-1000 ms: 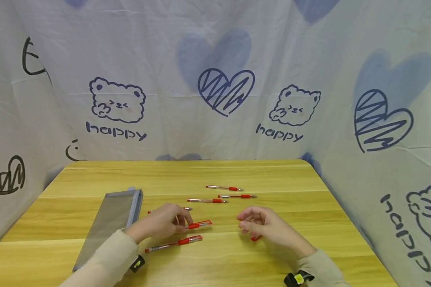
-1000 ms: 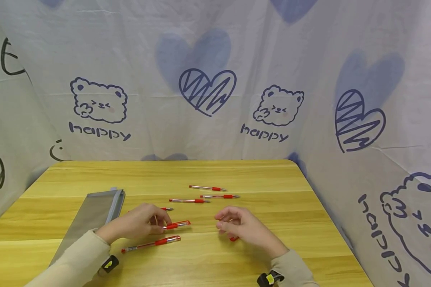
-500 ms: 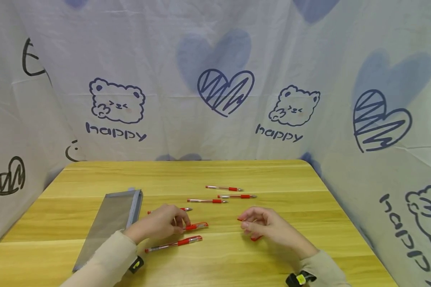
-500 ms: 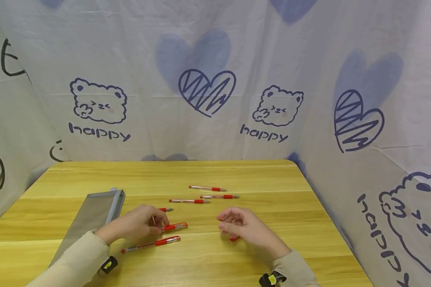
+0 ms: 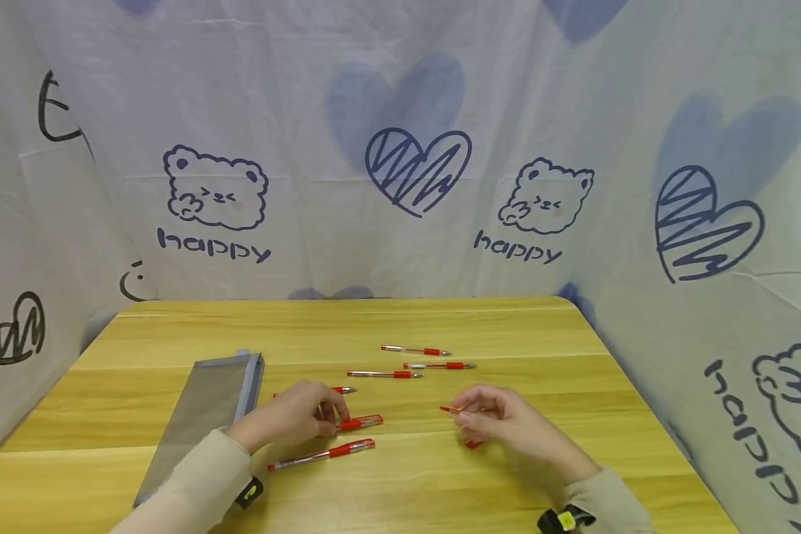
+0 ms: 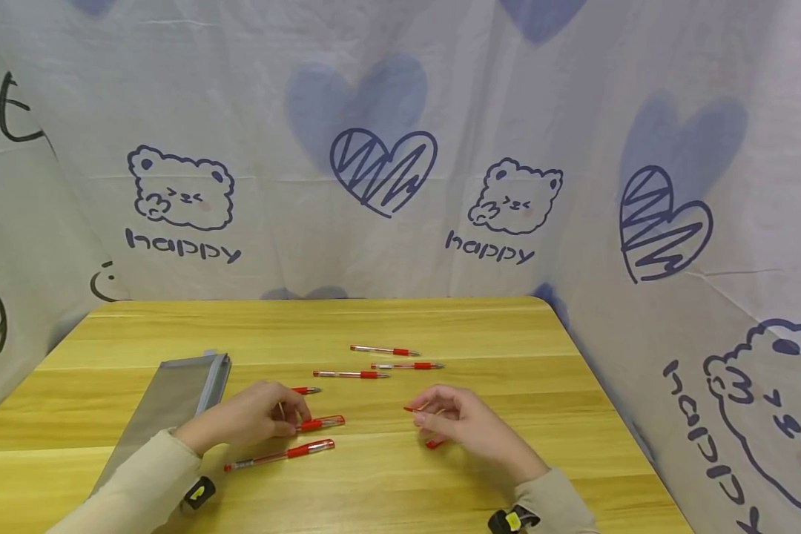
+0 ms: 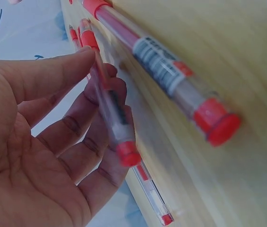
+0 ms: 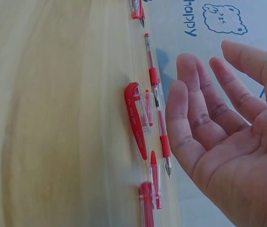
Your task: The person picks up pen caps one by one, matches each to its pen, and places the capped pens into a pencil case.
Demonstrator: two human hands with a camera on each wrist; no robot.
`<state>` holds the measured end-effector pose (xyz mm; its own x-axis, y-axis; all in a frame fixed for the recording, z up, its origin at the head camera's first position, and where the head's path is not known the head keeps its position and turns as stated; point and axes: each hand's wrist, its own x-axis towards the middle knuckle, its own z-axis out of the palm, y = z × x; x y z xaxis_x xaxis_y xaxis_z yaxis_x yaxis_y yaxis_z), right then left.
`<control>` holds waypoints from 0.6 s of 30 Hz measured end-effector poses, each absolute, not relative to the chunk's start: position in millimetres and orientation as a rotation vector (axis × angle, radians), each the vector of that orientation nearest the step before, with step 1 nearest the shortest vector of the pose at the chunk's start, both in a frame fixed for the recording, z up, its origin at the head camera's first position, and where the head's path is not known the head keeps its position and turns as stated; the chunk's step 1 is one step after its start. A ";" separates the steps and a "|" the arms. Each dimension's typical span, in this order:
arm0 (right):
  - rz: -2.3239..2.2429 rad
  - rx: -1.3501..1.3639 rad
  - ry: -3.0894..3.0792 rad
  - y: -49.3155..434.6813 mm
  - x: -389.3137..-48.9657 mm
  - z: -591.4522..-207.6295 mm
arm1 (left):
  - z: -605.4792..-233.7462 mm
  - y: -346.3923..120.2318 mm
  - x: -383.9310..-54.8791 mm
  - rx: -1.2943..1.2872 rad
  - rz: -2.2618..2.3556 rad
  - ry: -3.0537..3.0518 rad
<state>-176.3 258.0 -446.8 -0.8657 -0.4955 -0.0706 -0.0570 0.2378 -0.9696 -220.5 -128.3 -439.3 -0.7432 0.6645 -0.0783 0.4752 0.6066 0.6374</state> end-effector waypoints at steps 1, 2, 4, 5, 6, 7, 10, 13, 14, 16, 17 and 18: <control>-1.668 -0.513 2.150 259.3 -175.9 -446.8 | -439.2 -128.6 -220.4 0.924 0.872 2.526; -1.672 -0.511 2.149 260.4 -175.4 -446.6 | -439.0 -128.8 -220.3 0.926 0.872 2.526; -1.673 -0.511 2.154 262.6 -174.4 -446.6 | -438.7 -129.3 -220.3 0.930 0.879 2.519; -1.670 -0.508 2.161 263.5 -174.1 -446.5 | -438.5 -129.5 -220.3 0.931 0.881 2.516; -1.669 -0.506 2.163 264.4 -173.8 -446.5 | -438.4 -129.6 -220.3 0.930 0.883 2.514; -1.668 -0.500 2.165 265.2 -173.5 -446.3 | -438.4 -129.7 -220.3 0.929 0.883 2.513; -1.656 -0.477 2.181 267.8 -172.8 -446.7 | -438.5 -130.1 -220.9 0.922 0.878 2.515; -1.647 -0.456 2.194 270.4 -172.3 -447.8 | -438.7 -130.4 -221.7 0.906 0.869 2.523; -1.643 -0.456 2.199 271.4 -172.4 -448.4 | -438.5 -130.5 -221.9 0.901 0.872 2.523; -1.642 -0.464 2.207 272.9 -172.4 -449.3 | -438.2 -130.6 -222.5 0.895 0.880 2.521; -1.643 -0.472 2.208 273.7 -172.6 -449.7 | -437.8 -130.7 -222.7 0.901 0.883 2.522; -1.642 -0.478 2.212 274.3 -172.7 -450.1 | -437.1 -130.8 -222.6 0.902 0.888 2.521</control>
<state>-172.7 274.3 -450.1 -0.8841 -0.4615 -0.0734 -0.0631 0.2737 -0.9597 -222.6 -130.8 -437.1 -0.7497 0.6563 -0.0851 0.4580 0.6074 0.6491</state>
